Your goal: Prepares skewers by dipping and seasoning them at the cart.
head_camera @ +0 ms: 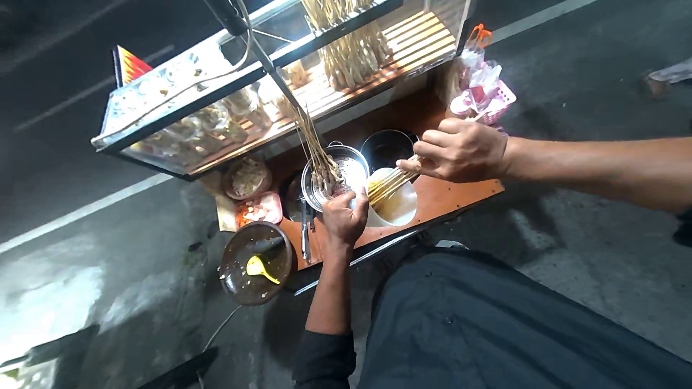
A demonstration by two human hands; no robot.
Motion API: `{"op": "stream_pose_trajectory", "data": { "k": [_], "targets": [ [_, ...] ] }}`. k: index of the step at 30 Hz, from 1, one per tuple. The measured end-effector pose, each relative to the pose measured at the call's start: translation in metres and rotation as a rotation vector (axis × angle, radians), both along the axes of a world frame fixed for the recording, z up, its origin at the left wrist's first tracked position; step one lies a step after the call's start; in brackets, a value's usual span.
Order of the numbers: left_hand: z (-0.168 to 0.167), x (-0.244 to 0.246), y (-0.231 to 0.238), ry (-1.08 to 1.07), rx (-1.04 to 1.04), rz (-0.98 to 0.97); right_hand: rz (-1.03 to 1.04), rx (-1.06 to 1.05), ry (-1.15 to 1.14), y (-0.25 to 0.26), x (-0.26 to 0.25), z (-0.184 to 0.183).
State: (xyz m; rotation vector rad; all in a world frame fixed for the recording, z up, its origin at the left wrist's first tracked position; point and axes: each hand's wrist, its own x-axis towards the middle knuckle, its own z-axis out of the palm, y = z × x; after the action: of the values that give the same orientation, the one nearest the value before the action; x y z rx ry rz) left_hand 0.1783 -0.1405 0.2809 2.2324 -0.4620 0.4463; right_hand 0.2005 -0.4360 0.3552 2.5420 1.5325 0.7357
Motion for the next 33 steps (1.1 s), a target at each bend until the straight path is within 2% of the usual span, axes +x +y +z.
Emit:
{"op": "stream_pose_trajectory", "data": {
  "k": [3, 6, 10, 13, 15, 16, 17, 18, 21, 22, 23, 24, 25, 27, 30, 31, 32, 33],
  "targets": [
    [0.009, 0.000, -0.003, 0.078, 0.017, 0.028, 0.104, 0.041, -0.110, -0.004, 0.013, -0.001],
    [0.013, 0.000, -0.001, 0.125, -0.003, 0.107, 0.065, -0.056, 0.004, -0.013, 0.018, -0.008],
    [0.009, 0.001, -0.001, 0.013, -0.013, 0.216, -0.264, -0.248, 0.566, -0.006, -0.008, -0.008],
    [-0.001, 0.001, -0.006, -0.084, 0.033, 0.228, -0.454, -0.211, 1.047, 0.009, -0.017, 0.005],
    [-0.007, -0.003, -0.006, -0.111, 0.050, 0.189, -0.527, -0.109, 1.523, 0.010, -0.011, 0.006],
    [-0.006, -0.004, -0.005, -0.108, 0.045, 0.173, -0.562, -0.027, 1.680, 0.006, -0.007, 0.004],
    [-0.004, -0.004, -0.004, -0.102, 0.042, 0.169, -0.562, 0.033, 1.684, 0.002, -0.003, 0.004],
    [-0.002, -0.003, -0.004, -0.095, 0.041, 0.172, -0.506, 0.024, 1.523, -0.001, 0.001, 0.005],
    [-0.003, 0.000, -0.004, -0.076, 0.034, 0.201, -0.178, -0.138, 0.621, -0.008, 0.006, 0.002],
    [-0.004, 0.001, -0.004, -0.065, 0.028, 0.207, -0.093, -0.152, 0.415, -0.009, 0.005, -0.002],
    [-0.005, 0.002, -0.005, -0.060, 0.022, 0.213, -0.074, -0.169, 0.323, -0.009, 0.003, -0.005],
    [-0.007, 0.003, -0.005, -0.065, 0.015, 0.221, -0.120, -0.208, 0.357, -0.009, -0.002, -0.007],
    [-0.010, 0.002, -0.005, -0.080, 0.014, 0.232, -0.203, -0.239, 0.500, -0.007, -0.009, -0.007],
    [-0.016, 0.002, -0.004, -0.107, 0.040, 0.238, -0.395, -0.235, 0.948, 0.003, -0.014, -0.001],
    [-0.024, -0.002, -0.005, -0.087, 0.072, 0.225, -0.603, -0.055, 1.707, 0.011, -0.002, 0.012],
    [-0.024, -0.003, -0.005, -0.079, 0.061, 0.218, -0.621, -0.001, 1.790, 0.008, 0.002, 0.014],
    [-0.024, -0.004, -0.004, -0.074, 0.055, 0.214, -0.575, 0.002, 1.712, 0.005, 0.006, 0.014],
    [-0.022, -0.005, -0.003, -0.066, 0.052, 0.217, -0.479, -0.067, 1.484, 0.003, 0.007, 0.015]
  ]
}}
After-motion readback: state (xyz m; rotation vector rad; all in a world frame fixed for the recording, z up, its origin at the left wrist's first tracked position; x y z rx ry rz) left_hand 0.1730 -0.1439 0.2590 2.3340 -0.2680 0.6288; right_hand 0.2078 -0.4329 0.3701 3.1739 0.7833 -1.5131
